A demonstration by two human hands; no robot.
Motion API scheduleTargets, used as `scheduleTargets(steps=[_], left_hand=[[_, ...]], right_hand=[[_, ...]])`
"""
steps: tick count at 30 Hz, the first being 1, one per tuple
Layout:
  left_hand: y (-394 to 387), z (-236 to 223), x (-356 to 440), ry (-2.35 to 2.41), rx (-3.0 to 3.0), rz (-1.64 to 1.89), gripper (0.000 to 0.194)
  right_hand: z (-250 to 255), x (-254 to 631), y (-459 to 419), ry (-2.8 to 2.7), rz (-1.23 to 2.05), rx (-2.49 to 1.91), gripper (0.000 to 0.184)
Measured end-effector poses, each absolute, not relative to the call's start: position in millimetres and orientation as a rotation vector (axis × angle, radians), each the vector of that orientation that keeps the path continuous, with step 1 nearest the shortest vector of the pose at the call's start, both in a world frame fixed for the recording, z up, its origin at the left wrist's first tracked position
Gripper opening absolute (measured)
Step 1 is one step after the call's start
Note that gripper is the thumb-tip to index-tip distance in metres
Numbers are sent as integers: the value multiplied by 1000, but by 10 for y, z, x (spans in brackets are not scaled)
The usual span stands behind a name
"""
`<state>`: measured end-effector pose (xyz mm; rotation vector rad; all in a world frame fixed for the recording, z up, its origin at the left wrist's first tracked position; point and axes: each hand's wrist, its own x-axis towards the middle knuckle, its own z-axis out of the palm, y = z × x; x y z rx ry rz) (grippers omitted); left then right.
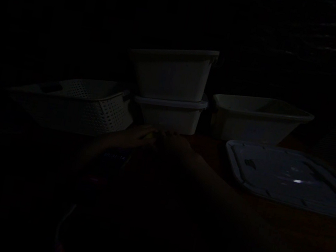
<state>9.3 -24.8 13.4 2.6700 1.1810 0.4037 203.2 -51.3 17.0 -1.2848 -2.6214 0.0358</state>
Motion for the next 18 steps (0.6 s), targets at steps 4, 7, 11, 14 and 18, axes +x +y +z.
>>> scheduleTargets(steps=[4,7,11,14,18], left_hand=[[-237,129,91,1186,2681,363,50],[-229,120,86,1207,2696,361,50],[-218,109,82,1199,2709,373,51],[-216,108,83,1206,2705,365,51],[-222,116,86,1202,2701,360,51]], right_hand=[[135,2031,-468,-2633,15,-1295,53],[112,2035,-441,-2641,20,-1273,52],[106,2043,-434,-2628,9,-1270,53],[111,2043,-438,-2646,16,-1277,53],[114,2041,-445,-2627,26,-1288,52]])
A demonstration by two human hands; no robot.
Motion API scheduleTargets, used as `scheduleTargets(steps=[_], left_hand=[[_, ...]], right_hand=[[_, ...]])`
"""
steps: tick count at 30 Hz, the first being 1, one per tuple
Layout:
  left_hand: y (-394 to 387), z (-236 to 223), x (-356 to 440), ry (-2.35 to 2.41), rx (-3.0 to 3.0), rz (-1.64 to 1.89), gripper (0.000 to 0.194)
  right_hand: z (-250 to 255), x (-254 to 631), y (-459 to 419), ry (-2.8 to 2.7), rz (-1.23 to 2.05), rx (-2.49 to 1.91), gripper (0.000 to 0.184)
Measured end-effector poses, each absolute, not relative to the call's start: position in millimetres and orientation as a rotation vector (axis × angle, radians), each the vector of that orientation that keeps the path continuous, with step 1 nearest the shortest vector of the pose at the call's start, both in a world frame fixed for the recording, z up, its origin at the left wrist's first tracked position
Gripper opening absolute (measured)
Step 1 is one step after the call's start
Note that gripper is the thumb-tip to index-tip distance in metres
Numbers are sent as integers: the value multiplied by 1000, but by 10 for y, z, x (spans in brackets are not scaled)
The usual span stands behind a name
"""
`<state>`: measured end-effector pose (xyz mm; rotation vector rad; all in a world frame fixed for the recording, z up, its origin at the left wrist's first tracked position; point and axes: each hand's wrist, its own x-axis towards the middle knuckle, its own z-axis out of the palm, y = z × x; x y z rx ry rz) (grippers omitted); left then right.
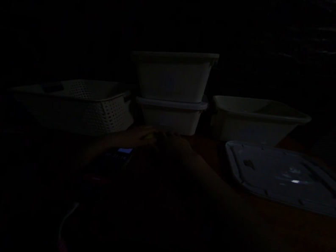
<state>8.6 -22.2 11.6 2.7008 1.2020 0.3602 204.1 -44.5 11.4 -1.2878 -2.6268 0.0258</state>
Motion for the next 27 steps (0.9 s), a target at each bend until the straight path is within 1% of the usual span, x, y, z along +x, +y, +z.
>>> scheduleTargets(steps=[27], left_hand=[[-239,139,96,1167,2689,378,52]], right_hand=[[63,2048,-387,-2642,-25,-1283,50]])
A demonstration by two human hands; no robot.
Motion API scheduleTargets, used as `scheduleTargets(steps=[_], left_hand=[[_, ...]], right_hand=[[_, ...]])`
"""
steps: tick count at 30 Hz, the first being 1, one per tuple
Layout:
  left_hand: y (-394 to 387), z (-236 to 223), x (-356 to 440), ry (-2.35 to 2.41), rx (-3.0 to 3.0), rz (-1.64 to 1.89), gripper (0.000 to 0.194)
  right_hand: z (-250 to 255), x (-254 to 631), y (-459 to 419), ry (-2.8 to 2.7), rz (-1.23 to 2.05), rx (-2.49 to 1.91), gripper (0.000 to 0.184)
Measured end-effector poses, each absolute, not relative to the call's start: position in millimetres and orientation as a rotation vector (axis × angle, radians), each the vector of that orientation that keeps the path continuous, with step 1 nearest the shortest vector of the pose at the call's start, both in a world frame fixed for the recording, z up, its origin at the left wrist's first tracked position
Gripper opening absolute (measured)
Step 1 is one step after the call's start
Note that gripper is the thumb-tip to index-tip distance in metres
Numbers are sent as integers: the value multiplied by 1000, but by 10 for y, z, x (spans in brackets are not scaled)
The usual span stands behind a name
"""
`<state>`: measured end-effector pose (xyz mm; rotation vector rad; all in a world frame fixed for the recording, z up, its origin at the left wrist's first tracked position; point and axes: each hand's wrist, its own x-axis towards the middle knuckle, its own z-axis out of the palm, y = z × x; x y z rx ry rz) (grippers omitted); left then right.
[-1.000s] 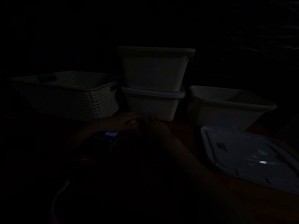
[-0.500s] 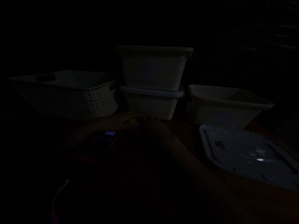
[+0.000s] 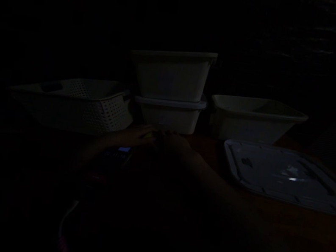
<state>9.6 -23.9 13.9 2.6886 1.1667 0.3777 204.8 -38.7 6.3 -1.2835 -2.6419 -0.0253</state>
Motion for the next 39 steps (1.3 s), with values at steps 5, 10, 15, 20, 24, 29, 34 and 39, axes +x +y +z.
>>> scheduleTargets(steps=[5,10,15,20,24,29,34,39], left_hand=[[-247,142,107,1216,2688,337,52],[-242,136,105,1192,2690,353,51],[-239,134,96,1204,2684,357,51],[-254,140,94,1169,2665,381,51],[-253,141,97,1169,2665,382,50],[-256,144,104,1175,2663,384,51],[-277,162,109,1147,2667,400,52],[-248,132,87,1174,2654,387,52]], right_hand=[[90,2050,-414,-2639,4,-1285,52],[89,2049,-423,-2635,17,-1285,51],[86,2051,-424,-2640,-43,-1269,50],[100,2052,-440,-2634,-20,-1274,51],[82,2045,-415,-2629,-13,-1283,51],[46,2044,-381,-2632,-21,-1281,52],[91,2047,-436,-2627,-32,-1285,52],[129,2047,-467,-2632,-1,-1295,49]])
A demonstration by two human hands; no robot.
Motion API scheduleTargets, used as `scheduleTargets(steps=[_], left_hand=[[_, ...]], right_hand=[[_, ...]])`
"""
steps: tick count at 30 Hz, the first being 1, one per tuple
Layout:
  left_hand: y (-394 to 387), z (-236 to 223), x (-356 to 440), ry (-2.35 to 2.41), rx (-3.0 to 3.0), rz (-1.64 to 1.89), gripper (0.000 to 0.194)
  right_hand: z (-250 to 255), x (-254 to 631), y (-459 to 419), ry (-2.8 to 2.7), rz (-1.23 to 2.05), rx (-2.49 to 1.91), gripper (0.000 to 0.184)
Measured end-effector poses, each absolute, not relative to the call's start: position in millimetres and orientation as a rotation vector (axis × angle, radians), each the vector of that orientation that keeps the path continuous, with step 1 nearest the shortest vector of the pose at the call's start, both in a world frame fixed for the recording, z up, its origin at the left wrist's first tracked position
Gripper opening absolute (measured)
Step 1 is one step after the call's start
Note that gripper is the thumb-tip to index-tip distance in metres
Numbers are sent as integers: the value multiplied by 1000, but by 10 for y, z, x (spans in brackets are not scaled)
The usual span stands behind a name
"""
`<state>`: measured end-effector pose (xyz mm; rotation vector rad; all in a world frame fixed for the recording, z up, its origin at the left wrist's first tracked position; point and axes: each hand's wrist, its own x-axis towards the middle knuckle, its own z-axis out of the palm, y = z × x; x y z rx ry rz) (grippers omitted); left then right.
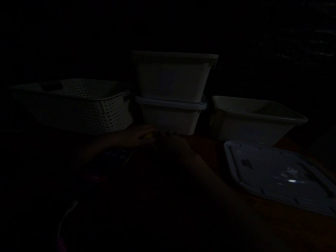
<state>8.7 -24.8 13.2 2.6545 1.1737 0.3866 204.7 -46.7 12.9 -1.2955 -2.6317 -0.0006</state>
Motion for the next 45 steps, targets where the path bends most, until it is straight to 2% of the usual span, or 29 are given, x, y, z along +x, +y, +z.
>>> scheduleTargets(steps=[33,45], left_hand=[[-258,112,101,1227,2715,364,51],[-307,156,122,1223,2680,354,51]], right_hand=[[102,2043,-458,-2619,1,-1276,53],[143,2044,-489,-2636,-6,-1273,48]])
